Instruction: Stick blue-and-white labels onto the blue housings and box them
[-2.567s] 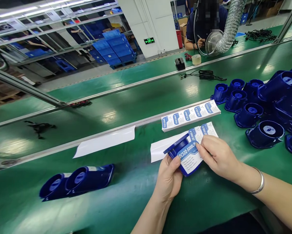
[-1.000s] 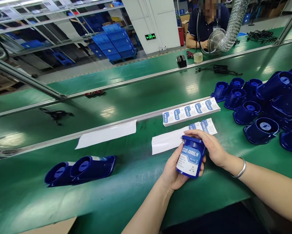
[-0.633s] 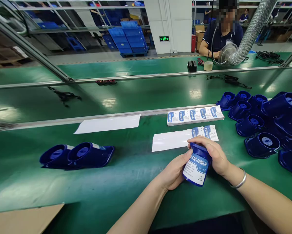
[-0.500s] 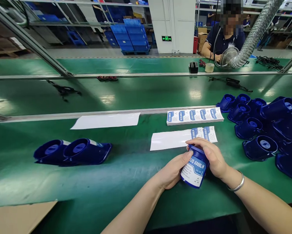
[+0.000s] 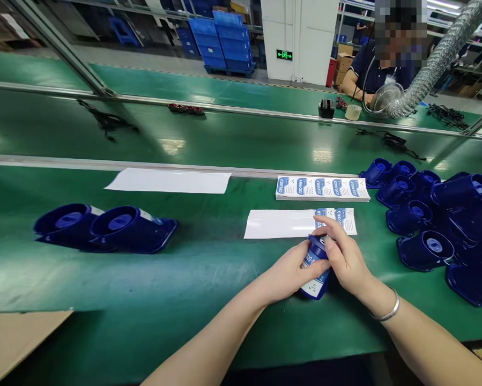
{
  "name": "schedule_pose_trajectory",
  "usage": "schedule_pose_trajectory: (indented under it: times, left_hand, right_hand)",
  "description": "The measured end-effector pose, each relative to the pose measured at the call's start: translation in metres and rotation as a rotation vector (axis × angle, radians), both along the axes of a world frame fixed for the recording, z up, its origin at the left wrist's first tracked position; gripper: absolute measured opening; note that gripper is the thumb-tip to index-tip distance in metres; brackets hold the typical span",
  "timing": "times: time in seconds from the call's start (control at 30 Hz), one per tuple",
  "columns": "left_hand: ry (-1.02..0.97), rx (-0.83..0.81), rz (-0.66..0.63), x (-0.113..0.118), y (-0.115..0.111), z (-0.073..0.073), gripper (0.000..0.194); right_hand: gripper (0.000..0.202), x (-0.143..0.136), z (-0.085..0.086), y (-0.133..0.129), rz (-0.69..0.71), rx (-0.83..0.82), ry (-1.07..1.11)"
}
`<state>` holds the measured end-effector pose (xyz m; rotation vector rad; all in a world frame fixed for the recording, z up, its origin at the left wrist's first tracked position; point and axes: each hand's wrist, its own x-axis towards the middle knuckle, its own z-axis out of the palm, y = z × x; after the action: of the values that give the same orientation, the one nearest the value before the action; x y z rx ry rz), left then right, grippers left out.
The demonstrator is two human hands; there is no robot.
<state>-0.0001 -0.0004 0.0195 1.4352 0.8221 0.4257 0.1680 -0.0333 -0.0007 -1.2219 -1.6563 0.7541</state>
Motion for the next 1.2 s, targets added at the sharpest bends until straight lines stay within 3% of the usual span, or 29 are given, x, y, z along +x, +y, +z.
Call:
schedule_pose_trajectory:
  times: [0.23, 0.5, 0.6, 0.7, 0.8, 1.0, 1.2]
  left_hand:
    - [0.074, 0.052, -0.002, 0.002, 0.001, 0.005, 0.038]
    - [0.082, 0.094, 0.045, 0.007, -0.006, -0.005, 0.057]
    - [-0.062, -0.031, 0.042, 0.005, -0.006, -0.007, 0.065]
    - [-0.337, -0.328, 0.064, 0.001, -0.002, -0.008, 0.054]
    - [-0.453, -0.547, 0.158, 0.0, 0.002, -0.014, 0.047]
    - [-0.474, -0.688, 0.209, 0.003, 0.002, -0.024, 0.042]
    - [-0.508, -0.668, 0.216, 0.006, 0.001, -0.021, 0.038]
  right_hand:
    - [0.042, -0.004, 0.001, -0.003, -0.022, -0.013, -0.039]
    - [0.045, -0.004, 0.003, -0.003, -0.014, 0.009, -0.061]
    - [0.046, 0.001, 0.001, 0.0, -0.022, -0.038, 0.012]
    - [0.047, 0.005, -0.002, 0.003, -0.014, -0.047, 0.157]
    - [0.05, 0.006, -0.005, 0.006, -0.007, -0.03, 0.283]
    - [0.048, 0.005, -0.009, 0.006, 0.011, -0.019, 0.352]
    - [0.048, 0.007, -0.012, 0.007, 0.002, 0.032, 0.283]
